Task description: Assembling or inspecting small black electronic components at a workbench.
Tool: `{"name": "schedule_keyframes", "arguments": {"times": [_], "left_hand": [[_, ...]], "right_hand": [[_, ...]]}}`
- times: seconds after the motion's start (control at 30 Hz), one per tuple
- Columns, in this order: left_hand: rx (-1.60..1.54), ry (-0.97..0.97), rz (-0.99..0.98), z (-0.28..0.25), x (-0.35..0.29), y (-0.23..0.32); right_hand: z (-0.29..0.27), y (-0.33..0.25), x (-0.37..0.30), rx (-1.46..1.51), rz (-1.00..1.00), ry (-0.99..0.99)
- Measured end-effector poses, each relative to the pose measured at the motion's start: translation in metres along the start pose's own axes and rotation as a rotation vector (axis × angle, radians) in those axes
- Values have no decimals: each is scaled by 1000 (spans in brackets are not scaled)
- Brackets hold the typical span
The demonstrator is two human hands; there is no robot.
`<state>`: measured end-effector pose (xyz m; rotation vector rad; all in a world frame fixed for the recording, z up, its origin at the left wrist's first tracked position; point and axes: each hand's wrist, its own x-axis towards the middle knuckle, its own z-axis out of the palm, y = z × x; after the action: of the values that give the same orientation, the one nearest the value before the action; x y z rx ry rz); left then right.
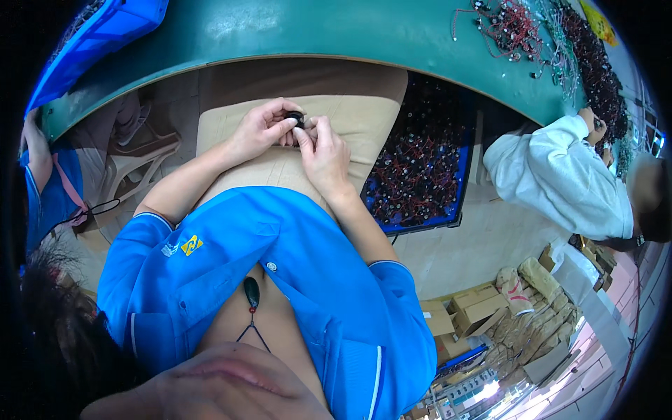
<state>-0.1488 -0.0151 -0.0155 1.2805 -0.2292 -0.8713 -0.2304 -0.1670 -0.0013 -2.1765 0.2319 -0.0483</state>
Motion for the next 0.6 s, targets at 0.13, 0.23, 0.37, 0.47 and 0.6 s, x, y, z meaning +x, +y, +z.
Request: {"name": "schedule_keyframes", "arguments": {"times": [0.13, 0.23, 0.37, 0.47, 0.6], "left_hand": [[187, 6, 82, 8, 7, 13], [517, 41, 326, 15, 17, 41], [774, 390, 699, -25, 43, 100], [920, 769, 634, -86, 80, 124], [1295, 960, 1238, -132, 115, 141]], "right_hand": [[-7, 7, 1, -27, -29, 53], [-17, 19, 3, 20, -24, 182], [-63, 37, 3, -316, 145, 358], [-116, 63, -5, -664, 316, 342], [-151, 85, -12, -836, 218, 538]]}}
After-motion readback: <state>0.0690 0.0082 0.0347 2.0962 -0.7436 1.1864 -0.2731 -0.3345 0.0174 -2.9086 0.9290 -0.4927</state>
